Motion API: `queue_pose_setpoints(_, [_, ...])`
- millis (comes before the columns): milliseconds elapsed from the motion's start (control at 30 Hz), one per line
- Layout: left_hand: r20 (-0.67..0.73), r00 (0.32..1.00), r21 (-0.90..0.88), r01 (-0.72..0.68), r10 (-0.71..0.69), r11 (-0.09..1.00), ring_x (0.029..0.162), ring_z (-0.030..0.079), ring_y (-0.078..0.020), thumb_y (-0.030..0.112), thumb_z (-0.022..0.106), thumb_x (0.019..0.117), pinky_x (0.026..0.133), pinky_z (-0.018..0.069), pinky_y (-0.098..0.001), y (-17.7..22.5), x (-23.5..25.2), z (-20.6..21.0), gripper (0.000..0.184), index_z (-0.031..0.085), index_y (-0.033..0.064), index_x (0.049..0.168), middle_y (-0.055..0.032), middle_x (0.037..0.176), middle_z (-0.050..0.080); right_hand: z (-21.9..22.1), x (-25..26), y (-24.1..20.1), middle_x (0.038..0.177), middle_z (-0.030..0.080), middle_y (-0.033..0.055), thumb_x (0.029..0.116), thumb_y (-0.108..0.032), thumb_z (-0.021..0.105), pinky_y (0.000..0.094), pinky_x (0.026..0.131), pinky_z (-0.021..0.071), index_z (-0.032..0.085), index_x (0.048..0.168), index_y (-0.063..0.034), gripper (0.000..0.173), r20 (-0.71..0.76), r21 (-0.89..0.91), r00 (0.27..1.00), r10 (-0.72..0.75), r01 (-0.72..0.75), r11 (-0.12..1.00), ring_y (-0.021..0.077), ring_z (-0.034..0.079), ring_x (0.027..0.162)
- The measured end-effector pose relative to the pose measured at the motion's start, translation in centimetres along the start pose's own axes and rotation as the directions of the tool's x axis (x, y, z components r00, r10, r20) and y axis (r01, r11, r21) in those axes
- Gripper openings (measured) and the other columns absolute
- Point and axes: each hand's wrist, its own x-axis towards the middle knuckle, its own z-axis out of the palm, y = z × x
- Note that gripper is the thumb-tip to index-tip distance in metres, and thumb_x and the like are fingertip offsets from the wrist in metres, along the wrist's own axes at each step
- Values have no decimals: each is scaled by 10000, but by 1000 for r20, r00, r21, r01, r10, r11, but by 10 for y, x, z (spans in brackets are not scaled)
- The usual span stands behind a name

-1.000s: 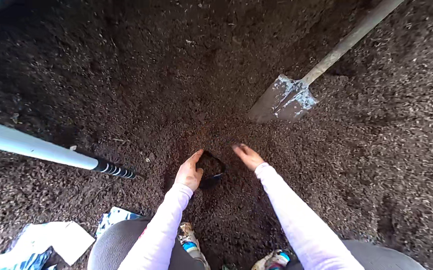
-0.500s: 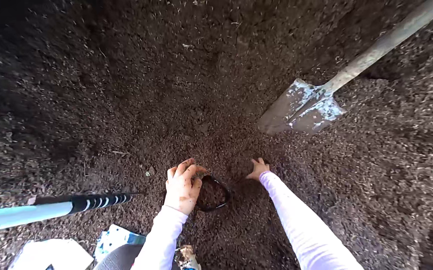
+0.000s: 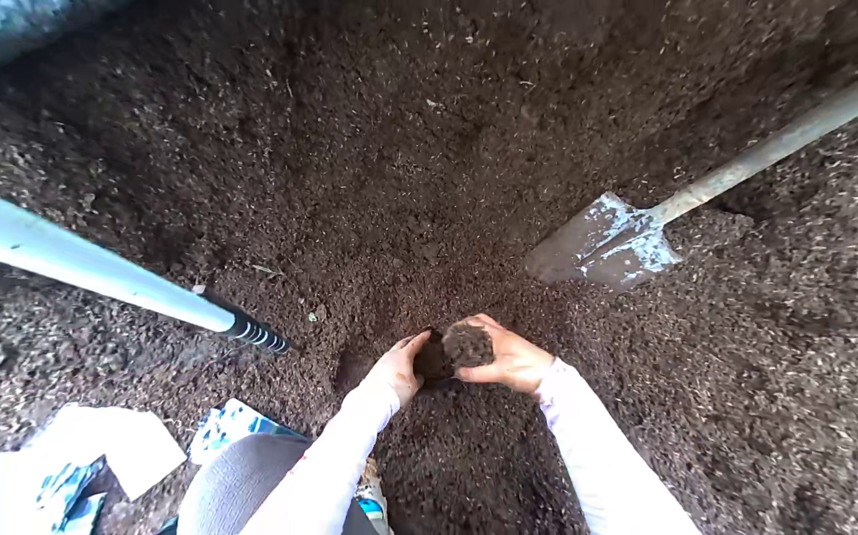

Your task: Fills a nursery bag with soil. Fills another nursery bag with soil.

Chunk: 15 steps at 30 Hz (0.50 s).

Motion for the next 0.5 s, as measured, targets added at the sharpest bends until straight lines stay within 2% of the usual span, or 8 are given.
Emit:
queue_pose_setpoints(67, [-31,999,-65,-30,28,997,1451,464,-310,-7,669,910,1210,353,-502,3,-5,-1,798,315,102,1617,-161,1577,465,18,12,-29,1513,457,213,800,-188,843,508,1124,419,547,1457,-100,727,33,-278,994,105,-91,956,345,496,1351])
queue_pose_setpoints(133, [-40,999,-83,-11,8,996,1420,498,-320,32,678,922,1195,368,-511,6,-11,-2,768,325,69,1603,-188,1524,517,38,27,-49,1627,298,238,841,-171,810,642,1110,376,441,1555,-186,804,20,-508,951,307,-255,823,483,389,1417])
queue_pose_setpoints(167, [-48,999,-100,0,-5,995,1401,515,-335,55,686,926,1181,382,-524,5,-11,-1,753,336,54,1592,-207,1498,534,47,33,-54,1658,230,240,851,-150,800,661,1102,380,391,1586,-216,843,-7,-555,928,372,-314,771,518,344,1435])
queue_pose_setpoints(200, [-57,998,-123,11,-18,992,1384,529,-347,69,693,923,1168,395,-533,4,-11,-1,746,346,44,1583,-220,1475,548,53,36,-56,1667,197,239,855,-132,797,656,1097,393,360,1599,-226,868,-36,-563,917,398,-348,750,528,330,1440])
queue_pose_setpoints(267, [-68,997,-163,21,-32,986,1384,526,-353,86,714,919,1168,394,-532,3,-13,-4,742,361,32,1569,-230,1471,547,61,35,-57,1660,217,219,856,-108,789,611,1099,418,362,1595,-203,859,-106,-525,925,365,-363,770,502,365,1428])
queue_pose_setpoints(333, [-73,997,-178,14,-28,984,1394,516,-347,92,722,920,1174,388,-523,2,-15,-5,734,371,35,1562,-224,1485,534,69,28,-50,1622,306,213,867,-50,747,555,1112,434,427,1551,-147,761,-193,-461,941,278,-337,821,457,424,1405])
queue_pose_setpoints(400, [-79,997,-174,-20,6,985,1437,475,-318,93,717,928,1206,354,-495,1,-15,-5,765,333,36,1587,-202,1546,483,82,24,-37,1571,405,211,887,-1,692,500,1127,438,504,1497,-94,645,-278,-431,941,192,-301,851,411,471,1386])
queue_pose_setpoints(500, [-94,994,-157,-64,49,985,1494,410,-276,67,699,932,1240,309,-450,2,-11,-2,787,295,27,1606,-166,1628,388,88,15,-20,1595,379,225,902,-3,671,460,1176,394,503,1504,-88,631,-320,-383,938,131,-254,888,377,436,1437])
